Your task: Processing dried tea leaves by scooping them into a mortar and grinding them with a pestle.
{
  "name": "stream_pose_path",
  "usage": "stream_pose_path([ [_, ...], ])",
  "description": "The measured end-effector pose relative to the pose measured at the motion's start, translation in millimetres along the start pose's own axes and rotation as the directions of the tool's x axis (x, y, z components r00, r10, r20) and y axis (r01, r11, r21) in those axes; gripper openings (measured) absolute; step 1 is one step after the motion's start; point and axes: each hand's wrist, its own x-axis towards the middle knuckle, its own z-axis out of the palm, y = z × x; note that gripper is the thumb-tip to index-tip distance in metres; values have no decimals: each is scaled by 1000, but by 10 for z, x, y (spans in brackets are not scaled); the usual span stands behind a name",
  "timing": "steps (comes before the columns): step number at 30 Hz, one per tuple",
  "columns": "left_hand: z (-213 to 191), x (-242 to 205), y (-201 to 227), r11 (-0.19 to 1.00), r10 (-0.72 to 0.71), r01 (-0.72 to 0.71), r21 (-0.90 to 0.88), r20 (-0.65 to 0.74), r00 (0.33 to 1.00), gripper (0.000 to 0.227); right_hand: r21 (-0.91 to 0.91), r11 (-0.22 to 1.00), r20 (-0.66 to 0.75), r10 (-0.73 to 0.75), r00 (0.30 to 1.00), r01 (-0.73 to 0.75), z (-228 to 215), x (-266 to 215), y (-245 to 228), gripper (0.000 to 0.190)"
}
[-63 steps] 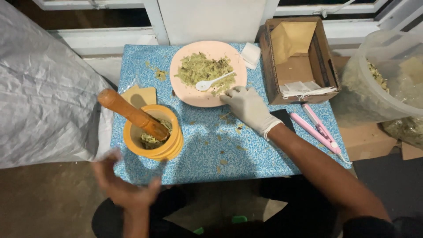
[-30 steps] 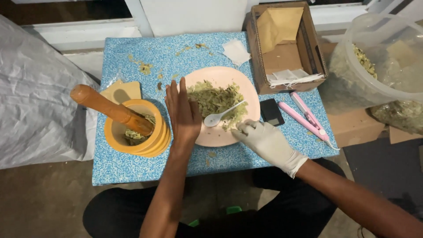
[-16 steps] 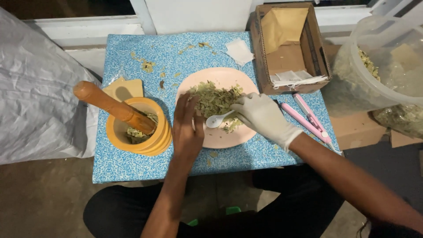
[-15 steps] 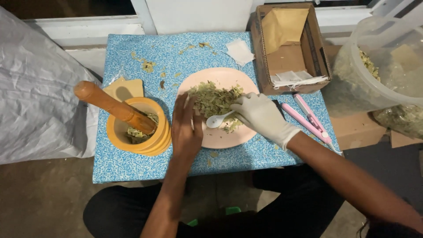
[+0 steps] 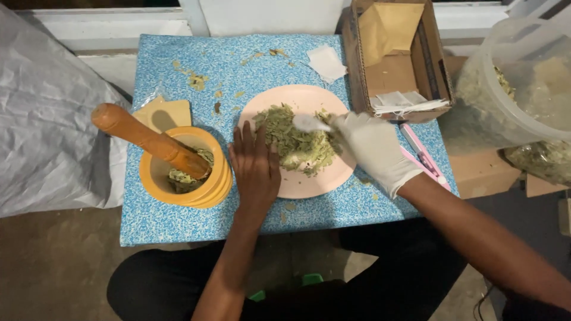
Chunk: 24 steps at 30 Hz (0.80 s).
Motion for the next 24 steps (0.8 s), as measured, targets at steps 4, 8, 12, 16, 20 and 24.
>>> stream_pose_path([
  [4,-4,4,-9,999,-6,8,-38,37,999,56,-217,971,-92,83,992,-101,235,-100,86,21],
  [8,34,-28,-73,1000,17,-16,-18,28,999,58,-86,985,-31,147,989,-149,384,-148,53,25],
  [12,-58,1,-13,998,3,-1,-68,26,1000,56,-397,884,-15,264,964,-248,-124,-49,-362,15],
  [16,-105,15,8,990,-11,16,-138,40,999,56,64,989,163,121,979,-133,-212,14,-171,7],
  [20,-95,9,-14,988,-4,7,-155,23,1000,56,23,990,65,138,988,-139,69,-36,54,11],
  [24,-113,-9,14,986,5,-2,-167,18,1000,57,-52,985,61,167,984,-164,356,-76,-22,11],
])
